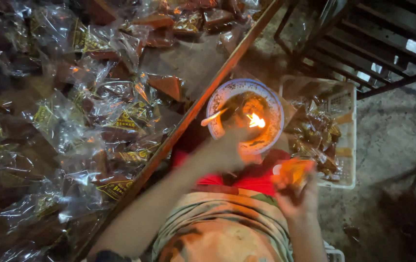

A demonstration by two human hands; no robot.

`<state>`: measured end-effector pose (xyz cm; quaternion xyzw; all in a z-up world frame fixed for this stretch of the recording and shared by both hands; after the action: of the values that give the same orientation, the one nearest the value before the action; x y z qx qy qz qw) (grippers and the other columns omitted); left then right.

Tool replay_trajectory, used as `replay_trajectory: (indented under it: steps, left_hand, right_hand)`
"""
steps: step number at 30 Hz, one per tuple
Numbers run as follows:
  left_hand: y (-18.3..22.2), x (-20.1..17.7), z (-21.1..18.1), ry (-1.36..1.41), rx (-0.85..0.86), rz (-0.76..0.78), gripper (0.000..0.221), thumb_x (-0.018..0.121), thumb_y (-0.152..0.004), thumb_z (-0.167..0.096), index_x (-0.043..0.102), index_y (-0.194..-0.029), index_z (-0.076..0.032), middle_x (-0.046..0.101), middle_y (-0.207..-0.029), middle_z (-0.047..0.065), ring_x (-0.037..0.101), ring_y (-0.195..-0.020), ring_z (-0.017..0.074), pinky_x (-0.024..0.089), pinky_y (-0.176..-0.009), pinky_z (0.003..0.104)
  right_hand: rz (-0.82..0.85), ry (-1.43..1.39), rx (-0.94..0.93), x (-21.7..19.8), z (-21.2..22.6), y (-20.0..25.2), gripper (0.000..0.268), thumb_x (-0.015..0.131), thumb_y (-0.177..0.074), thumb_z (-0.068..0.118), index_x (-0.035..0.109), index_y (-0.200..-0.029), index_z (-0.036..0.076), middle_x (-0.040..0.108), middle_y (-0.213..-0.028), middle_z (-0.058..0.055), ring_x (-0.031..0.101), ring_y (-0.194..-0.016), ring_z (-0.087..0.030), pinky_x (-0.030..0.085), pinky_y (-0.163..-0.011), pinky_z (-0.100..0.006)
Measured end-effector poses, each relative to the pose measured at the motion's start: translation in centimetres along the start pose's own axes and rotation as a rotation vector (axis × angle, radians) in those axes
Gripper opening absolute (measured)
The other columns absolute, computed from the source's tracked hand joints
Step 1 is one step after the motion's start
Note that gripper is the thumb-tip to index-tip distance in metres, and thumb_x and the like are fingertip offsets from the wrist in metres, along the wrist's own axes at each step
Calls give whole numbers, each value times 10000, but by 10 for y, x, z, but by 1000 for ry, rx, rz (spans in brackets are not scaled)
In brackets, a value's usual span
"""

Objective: Sealing small plastic food bags by folding the top edge and passing it over a candle flame to heat-seal the plastic.

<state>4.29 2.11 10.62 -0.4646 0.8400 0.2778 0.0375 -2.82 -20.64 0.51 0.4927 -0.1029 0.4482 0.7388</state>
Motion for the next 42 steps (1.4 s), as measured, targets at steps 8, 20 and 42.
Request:
replay_trajectory:
  steps: [8, 20, 42]
  left_hand:
    - [-95, -250, 81, -436, 132, -1445, 823, 1003, -739, -246, 503, -1383, -135, 508, -1392, 171, 543, -1223, 427, 454, -1011, 518]
    - [39, -158, -14, -259, 668, -901, 250, 642, -848, 175, 636, -928, -62, 721, -892, 74, 703, -823, 205, 535, -855, 324]
    - [52, -1, 20, 270, -37, -150, 119, 771, -825, -125, 842, -920, -127, 783, -732, 32, 654, -761, 85, 560, -770, 270]
  right_hand:
    - [-24, -20, -123, -20, 8, 14, 564, 599, -1005, 591, 696, -1119, 47, 585, -768, -25, 462, -575, -152, 322, -509, -295]
    - [279, 748, -588, 49, 34, 48, 423, 675, -896, 78, 586, -1295, -29, 599, -1018, -165, 628, -803, -234, 538, -723, -311]
    - [715, 862, -221, 57, 23, 32, 205, 523, -792, -197, 713, -766, -122, 701, -691, -240, 708, -476, -259, 656, -435, -420]
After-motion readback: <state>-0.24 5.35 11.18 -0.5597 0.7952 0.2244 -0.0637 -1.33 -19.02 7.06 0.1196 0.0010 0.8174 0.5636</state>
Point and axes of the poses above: each hand's wrist, its own y-axis away from the middle knuckle, its own x-axis out of the palm, z = x × y, the point moved 2 cm from there along -y, towards the middle knuckle
